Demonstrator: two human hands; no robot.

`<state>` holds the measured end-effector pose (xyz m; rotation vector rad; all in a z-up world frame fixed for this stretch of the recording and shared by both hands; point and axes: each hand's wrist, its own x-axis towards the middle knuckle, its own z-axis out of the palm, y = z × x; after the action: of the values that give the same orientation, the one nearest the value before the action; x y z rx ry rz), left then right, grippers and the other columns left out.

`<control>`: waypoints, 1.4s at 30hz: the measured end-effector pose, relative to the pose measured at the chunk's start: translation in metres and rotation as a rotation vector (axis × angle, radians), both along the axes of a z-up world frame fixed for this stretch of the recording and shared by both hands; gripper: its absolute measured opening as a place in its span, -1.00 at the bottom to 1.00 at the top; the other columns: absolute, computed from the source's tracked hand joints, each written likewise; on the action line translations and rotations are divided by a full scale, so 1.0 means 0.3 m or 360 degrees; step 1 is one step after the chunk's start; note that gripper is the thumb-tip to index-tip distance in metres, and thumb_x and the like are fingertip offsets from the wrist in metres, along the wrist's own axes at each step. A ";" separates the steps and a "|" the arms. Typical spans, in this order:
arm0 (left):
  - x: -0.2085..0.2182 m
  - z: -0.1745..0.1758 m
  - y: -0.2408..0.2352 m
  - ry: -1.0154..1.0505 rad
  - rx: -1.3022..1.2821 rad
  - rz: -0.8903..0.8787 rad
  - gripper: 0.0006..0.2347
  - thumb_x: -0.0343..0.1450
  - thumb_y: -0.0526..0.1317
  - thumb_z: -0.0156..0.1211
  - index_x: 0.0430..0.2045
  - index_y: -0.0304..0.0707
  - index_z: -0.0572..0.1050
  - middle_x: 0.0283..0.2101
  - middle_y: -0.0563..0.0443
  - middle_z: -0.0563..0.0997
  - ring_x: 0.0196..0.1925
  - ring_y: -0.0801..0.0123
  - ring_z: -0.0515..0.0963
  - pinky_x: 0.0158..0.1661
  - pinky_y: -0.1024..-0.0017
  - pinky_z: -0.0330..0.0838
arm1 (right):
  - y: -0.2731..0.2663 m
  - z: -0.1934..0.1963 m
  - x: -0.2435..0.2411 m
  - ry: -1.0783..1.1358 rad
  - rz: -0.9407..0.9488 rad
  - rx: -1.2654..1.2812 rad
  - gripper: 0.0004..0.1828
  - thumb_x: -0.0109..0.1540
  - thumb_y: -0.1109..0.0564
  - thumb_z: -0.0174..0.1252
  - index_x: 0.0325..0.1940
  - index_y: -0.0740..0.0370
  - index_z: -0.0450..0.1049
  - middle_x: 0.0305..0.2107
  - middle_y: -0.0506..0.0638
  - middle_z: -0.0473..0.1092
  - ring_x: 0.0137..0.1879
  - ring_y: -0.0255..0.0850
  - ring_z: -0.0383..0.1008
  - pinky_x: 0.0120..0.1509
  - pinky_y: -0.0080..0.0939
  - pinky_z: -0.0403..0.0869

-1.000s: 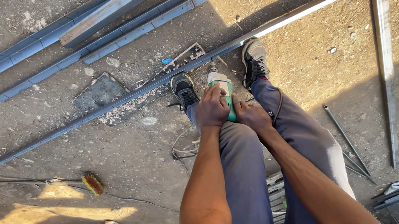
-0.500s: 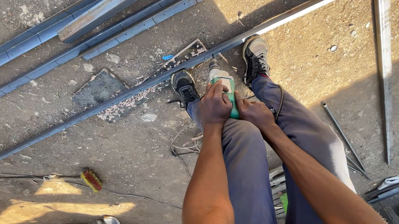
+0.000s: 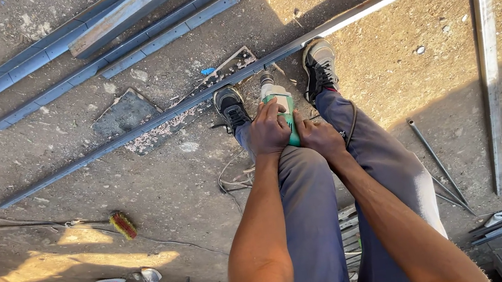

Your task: Using a power drill to create holes in metal bars on the ground

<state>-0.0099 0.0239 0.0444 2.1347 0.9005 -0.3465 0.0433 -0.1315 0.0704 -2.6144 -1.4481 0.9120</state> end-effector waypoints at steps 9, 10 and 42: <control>-0.007 -0.008 0.009 0.0044 0.0000 -0.0011 -0.84 0.33 -0.27 -0.07 -0.48 0.24 0.41 0.02 0.25 0.66 0.08 -0.06 0.63 -0.11 0.02 0.66 | 0.005 0.000 -0.004 -0.0161 0.0005 0.0131 -0.22 0.00 0.11 0.04 0.34 0.37 0.37 -0.53 -0.07 0.39 -0.59 -0.08 0.55 -0.54 -0.05 0.50; -0.008 -0.009 0.006 0.0058 -0.0003 -0.0015 -0.84 0.33 -0.26 -0.06 -0.48 0.26 0.41 0.02 0.27 0.65 0.09 -0.05 0.63 -0.12 0.01 0.66 | 0.003 -0.001 -0.005 -0.0145 -0.0009 0.0129 -0.21 0.01 0.10 0.04 0.34 0.37 0.37 -0.54 -0.07 0.39 -0.60 -0.08 0.55 -0.55 -0.05 0.50; 0.014 -0.001 -0.007 -0.0009 0.0033 -0.0002 -0.84 0.31 -0.27 -0.04 -0.49 0.24 0.44 0.00 0.24 0.68 0.06 -0.02 0.65 -0.08 0.02 0.63 | 0.005 0.007 0.026 -0.0194 -0.0017 0.0117 -0.35 0.00 0.09 0.04 0.20 0.23 0.44 -0.57 -0.17 0.34 -0.61 -0.20 0.52 -0.57 -0.15 0.46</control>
<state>-0.0058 0.0219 0.0441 2.1545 0.9032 -0.3329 0.0509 -0.1301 0.0727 -2.6629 -1.4621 0.6952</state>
